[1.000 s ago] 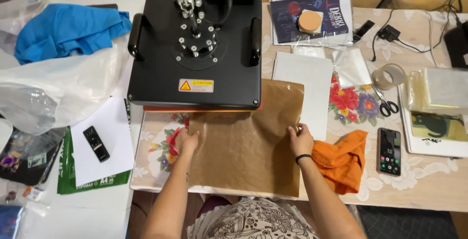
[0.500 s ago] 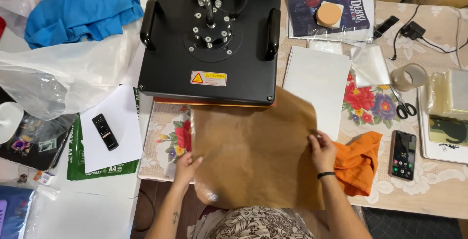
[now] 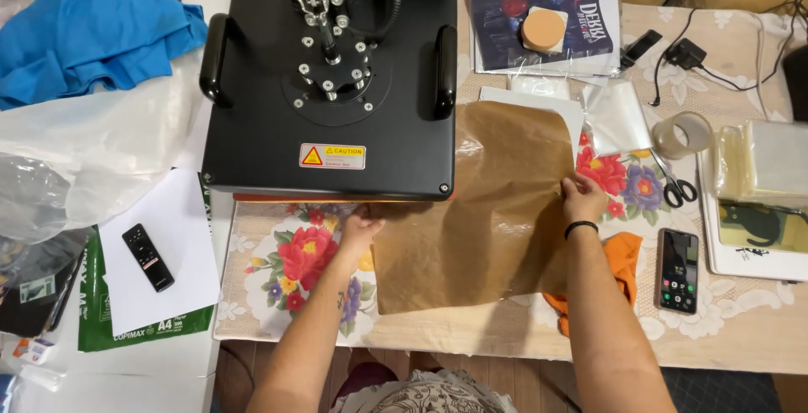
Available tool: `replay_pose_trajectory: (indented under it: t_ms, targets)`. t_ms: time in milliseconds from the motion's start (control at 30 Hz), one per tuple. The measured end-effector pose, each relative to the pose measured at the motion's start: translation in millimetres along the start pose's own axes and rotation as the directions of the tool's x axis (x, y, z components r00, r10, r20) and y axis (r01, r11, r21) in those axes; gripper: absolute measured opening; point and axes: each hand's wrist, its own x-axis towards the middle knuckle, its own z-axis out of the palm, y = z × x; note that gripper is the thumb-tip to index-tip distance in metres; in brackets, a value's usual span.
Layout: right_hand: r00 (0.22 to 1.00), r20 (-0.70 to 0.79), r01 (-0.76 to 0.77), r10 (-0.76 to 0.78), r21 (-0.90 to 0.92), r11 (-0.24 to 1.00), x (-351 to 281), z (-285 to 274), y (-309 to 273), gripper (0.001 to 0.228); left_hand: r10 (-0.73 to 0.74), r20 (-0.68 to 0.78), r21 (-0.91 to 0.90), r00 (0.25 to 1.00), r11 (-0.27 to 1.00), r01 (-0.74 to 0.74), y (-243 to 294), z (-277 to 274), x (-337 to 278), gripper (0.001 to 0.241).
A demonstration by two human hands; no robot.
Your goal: The person wipes a heat press machine and a brown sheet with an orange cloth. They then handle a roll of clear tape, cut a piece with scissors, and place it on a white sheet before cutting a small piece of clear plastic.
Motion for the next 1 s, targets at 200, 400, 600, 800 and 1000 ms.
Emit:
replay_pose_trajectory:
  t_ms: [200, 400, 600, 800, 1000]
  targets:
    - [0.999, -0.049, 0.026, -0.020, 0.126, 0.992, 39, -50, 33, 0.029, -0.050, 0.276, -0.097, 0.960, 0.992, 0.080, -15, 2, -25, 0.065]
    - [1.000, -0.006, -0.004, 0.005, 0.110, 0.994, 33, -41, 29, 0.024, -0.049, 0.266, -0.025, 0.963, 0.998, 0.058, -21, 24, -34, 0.081]
    - [0.976, 0.216, 0.121, 0.005, -0.567, 0.815, 9, -52, 24, 0.048, 0.245, -0.258, 0.332, 0.935, 0.931, -0.152, -41, 19, -17, 0.020]
    - [0.956, 0.288, 0.184, -0.054, -0.446, 0.876, -46, -108, -31, 0.042, 0.067, -0.302, 0.583, 0.951, 0.802, 0.129, -58, -42, -17, 0.026]
    - [0.956, 0.286, 0.181, -0.065, -0.402, 0.898, -98, -124, -18, 0.039, 0.090, -0.250, 0.571, 0.964, 0.818, 0.072, -48, -70, -71, 0.014]
